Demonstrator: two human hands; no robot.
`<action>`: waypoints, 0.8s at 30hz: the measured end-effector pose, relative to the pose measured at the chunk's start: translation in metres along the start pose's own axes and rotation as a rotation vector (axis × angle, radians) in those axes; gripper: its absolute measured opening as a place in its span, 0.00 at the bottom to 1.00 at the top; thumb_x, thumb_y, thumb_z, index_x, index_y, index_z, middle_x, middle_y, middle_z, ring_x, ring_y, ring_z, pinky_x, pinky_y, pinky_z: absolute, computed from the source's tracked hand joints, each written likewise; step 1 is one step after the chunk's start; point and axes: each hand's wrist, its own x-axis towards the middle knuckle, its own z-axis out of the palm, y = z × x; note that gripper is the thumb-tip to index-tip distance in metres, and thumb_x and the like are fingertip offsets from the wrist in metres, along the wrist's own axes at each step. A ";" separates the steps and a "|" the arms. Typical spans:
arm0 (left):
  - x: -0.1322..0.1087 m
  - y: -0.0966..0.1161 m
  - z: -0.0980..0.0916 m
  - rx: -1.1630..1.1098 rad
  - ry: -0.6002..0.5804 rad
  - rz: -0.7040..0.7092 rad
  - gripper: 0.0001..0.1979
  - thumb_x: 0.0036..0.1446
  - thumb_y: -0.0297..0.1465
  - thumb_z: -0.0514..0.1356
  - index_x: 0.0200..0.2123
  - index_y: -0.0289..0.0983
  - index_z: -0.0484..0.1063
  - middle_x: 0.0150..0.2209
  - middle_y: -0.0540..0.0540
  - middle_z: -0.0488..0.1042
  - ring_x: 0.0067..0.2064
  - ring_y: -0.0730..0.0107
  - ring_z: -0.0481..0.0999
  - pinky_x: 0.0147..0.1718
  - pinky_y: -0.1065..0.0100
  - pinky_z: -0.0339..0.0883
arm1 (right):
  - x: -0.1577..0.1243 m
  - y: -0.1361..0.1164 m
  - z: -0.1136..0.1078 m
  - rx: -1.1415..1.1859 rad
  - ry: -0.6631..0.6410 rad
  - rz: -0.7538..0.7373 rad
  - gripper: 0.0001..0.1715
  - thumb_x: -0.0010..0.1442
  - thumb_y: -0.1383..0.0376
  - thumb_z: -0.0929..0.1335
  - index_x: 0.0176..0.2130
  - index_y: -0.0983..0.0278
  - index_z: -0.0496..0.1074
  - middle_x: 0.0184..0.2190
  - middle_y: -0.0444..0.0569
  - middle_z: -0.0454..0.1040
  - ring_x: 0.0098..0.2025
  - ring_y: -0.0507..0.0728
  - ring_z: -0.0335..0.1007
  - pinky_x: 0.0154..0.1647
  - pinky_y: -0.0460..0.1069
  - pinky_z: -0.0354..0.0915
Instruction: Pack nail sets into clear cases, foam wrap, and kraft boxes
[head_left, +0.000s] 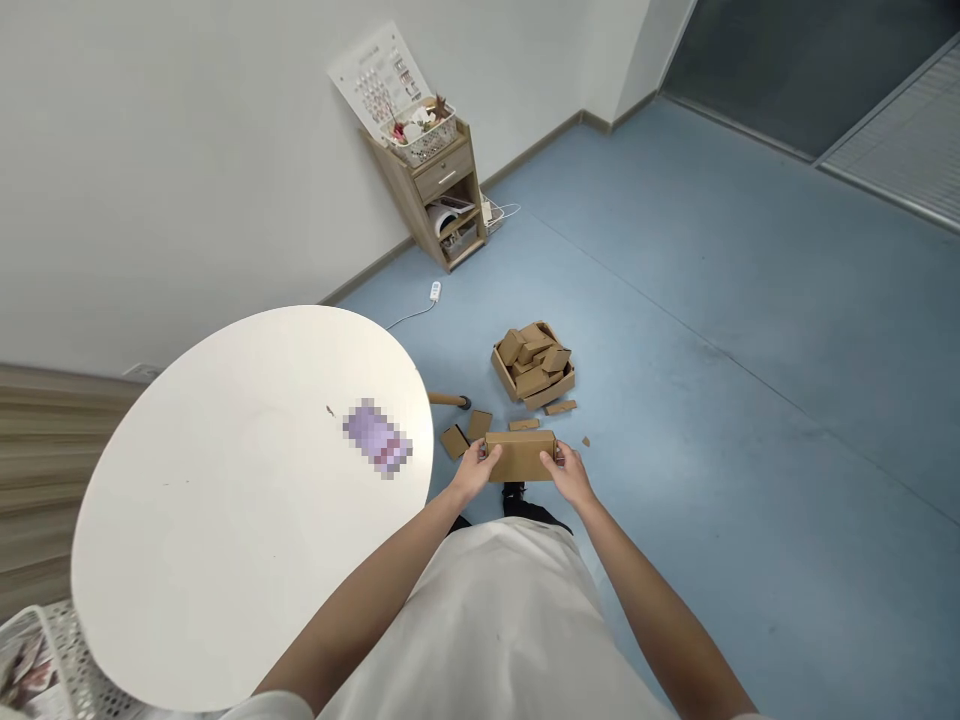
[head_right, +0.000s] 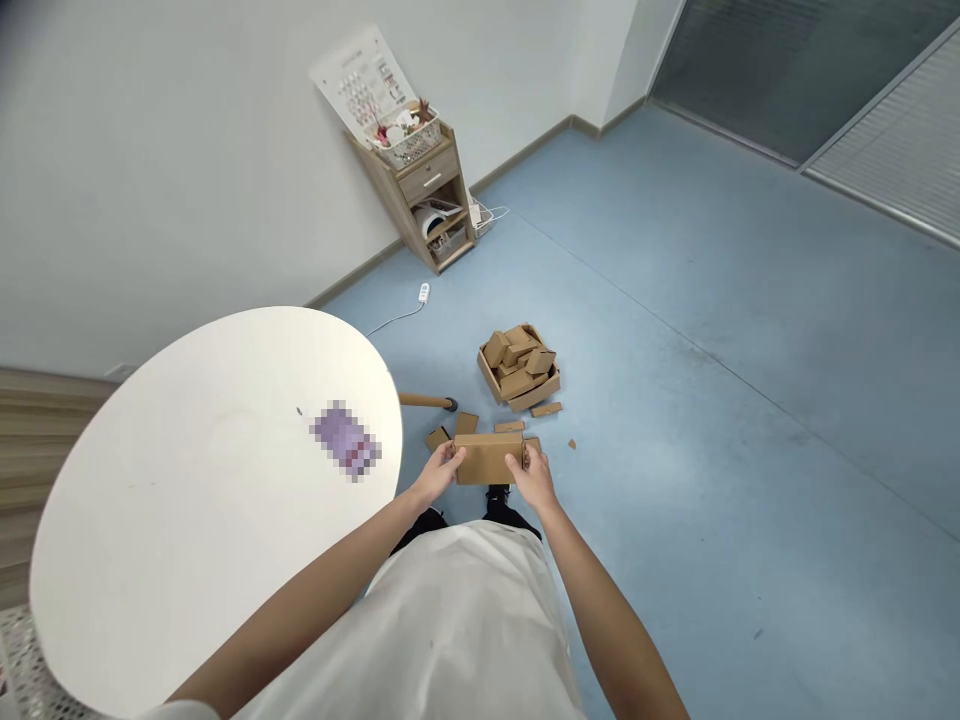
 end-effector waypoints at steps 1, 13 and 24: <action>0.008 0.003 0.003 0.005 0.004 -0.003 0.24 0.53 0.46 0.53 0.48 0.36 0.63 0.43 0.40 0.71 0.43 0.65 0.72 0.38 0.67 0.65 | 0.006 -0.001 -0.002 -0.005 -0.007 0.005 0.30 0.44 0.51 0.67 0.45 0.61 0.68 0.37 0.49 0.69 0.42 0.59 0.65 0.45 0.52 0.60; 0.082 0.080 0.005 -0.051 -0.065 0.049 0.34 0.52 0.52 0.48 0.57 0.38 0.53 0.60 0.40 0.54 0.59 0.58 0.56 0.52 0.64 0.54 | 0.082 -0.075 -0.030 -0.013 0.062 -0.116 0.41 0.48 0.48 0.64 0.58 0.59 0.54 0.55 0.52 0.59 0.53 0.60 0.59 0.52 0.53 0.57; 0.017 0.013 0.006 -0.006 -0.364 -0.097 0.40 0.44 0.47 0.60 0.56 0.35 0.55 0.58 0.36 0.57 0.57 0.55 0.59 0.53 0.62 0.54 | 0.041 -0.026 -0.025 -0.114 0.035 0.003 0.42 0.48 0.51 0.65 0.58 0.61 0.52 0.58 0.56 0.56 0.51 0.60 0.64 0.49 0.53 0.61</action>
